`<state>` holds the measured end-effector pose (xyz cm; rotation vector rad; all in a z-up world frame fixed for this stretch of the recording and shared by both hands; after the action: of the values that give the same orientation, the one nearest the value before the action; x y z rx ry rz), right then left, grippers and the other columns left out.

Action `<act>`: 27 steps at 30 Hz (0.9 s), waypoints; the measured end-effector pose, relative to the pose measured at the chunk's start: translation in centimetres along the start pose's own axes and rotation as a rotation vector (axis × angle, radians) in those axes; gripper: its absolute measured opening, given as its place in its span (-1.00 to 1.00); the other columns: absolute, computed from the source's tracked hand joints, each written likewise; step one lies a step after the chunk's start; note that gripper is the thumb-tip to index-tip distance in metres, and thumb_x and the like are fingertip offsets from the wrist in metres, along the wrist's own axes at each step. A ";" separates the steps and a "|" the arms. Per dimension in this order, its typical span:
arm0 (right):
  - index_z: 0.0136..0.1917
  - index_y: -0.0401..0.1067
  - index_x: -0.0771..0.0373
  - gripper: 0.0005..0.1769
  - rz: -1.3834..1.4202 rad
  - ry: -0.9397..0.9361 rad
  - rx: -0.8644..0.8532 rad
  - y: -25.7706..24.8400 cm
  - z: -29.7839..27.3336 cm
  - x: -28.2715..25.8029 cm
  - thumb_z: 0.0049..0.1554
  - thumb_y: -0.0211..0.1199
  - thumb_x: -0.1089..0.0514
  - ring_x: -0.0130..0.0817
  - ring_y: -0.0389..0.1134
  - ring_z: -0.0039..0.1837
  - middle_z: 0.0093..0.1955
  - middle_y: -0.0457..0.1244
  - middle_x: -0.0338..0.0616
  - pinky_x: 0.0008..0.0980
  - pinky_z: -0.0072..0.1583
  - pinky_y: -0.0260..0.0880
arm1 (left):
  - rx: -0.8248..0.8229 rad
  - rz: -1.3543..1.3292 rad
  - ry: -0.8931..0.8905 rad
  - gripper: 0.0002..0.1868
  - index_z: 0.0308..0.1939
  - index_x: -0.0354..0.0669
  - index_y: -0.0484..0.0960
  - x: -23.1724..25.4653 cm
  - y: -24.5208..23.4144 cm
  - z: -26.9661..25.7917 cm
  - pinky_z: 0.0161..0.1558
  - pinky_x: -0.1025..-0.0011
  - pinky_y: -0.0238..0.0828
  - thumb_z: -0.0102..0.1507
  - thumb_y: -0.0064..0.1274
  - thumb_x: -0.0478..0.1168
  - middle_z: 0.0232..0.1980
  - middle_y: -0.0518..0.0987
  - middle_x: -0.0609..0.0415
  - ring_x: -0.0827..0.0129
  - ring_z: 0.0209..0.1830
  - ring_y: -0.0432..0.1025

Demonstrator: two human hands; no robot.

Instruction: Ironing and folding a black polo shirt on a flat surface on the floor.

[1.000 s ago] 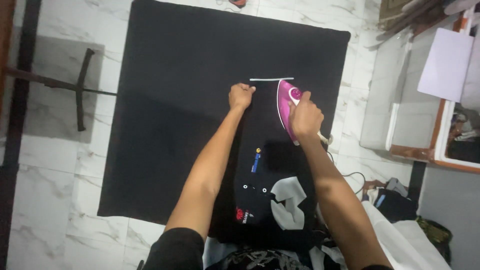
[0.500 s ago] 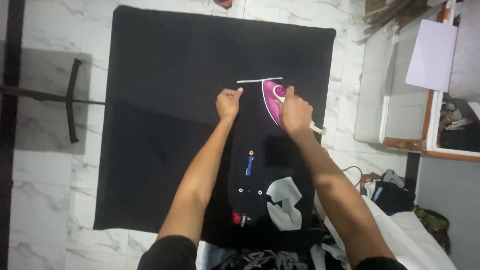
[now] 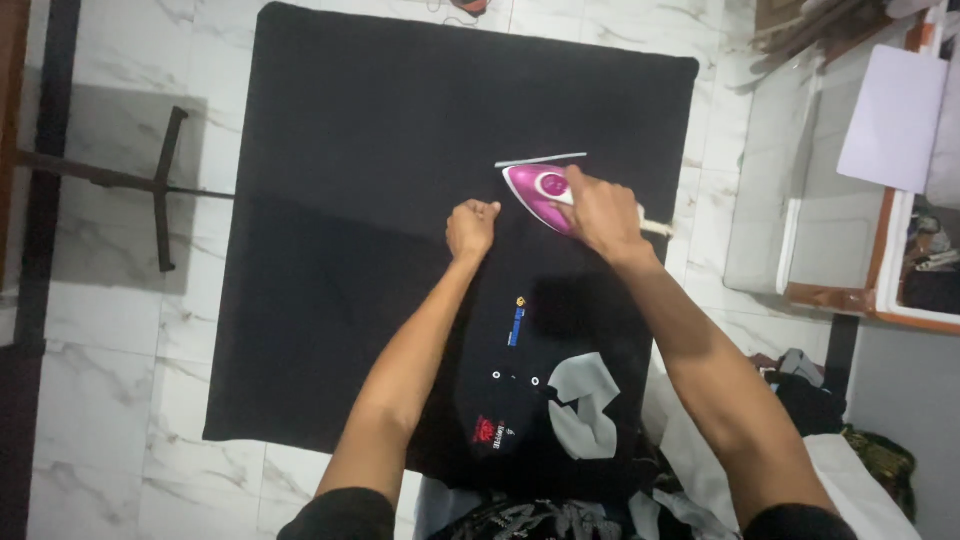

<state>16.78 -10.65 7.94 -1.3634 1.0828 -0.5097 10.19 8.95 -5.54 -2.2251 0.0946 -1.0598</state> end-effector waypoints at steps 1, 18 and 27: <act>0.07 0.36 0.31 -0.56 0.000 -0.005 -0.003 0.6 0.3 -0.1 0.19 0.33 -0.10 0.05 0.50 -0.17 -0.19 0.42 0.13 -0.01 -0.17 0.50 | 0.003 -0.002 -0.004 -0.68 -0.24 -0.10 0.76 0.0 -0.2 -0.4 0.00 0.15 0.50 0.21 0.22 0.06 -0.22 0.73 -0.05 0.05 -0.11 0.63; 0.09 0.39 0.19 -0.58 -0.173 -0.278 -0.130 4.0 2.5 -0.5 0.11 0.37 -0.09 0.00 0.50 -0.17 -0.24 0.42 0.01 -0.03 -0.17 0.49 | 0.085 0.324 0.535 -0.67 -0.30 -0.19 0.74 -3.5 -3.6 -5.6 0.07 0.10 0.24 0.19 0.27 0.03 -0.35 0.69 -0.10 0.03 -0.24 0.55; 0.14 0.37 0.15 -0.61 -0.200 -0.205 -0.133 4.9 2.5 -1.5 0.15 0.31 -0.07 0.04 0.50 -0.10 -0.21 0.42 0.02 0.00 -0.09 0.50 | 0.194 0.448 0.601 -0.81 -0.19 -0.21 0.73 -4.7 -6.2 -7.6 0.32 -0.03 0.16 0.22 0.29 -0.17 -0.17 0.66 -0.09 0.07 -0.04 0.49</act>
<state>16.80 -7.04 3.43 -1.6139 0.8297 -0.4375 0.40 11.24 -1.57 -1.5478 0.6832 -1.3650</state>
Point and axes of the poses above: each hand's wrist, its own z-axis towards the middle knuckle, its own y-axis out of the palm, x = y × z, the point moved 1 cm from there along z, towards the middle knuckle
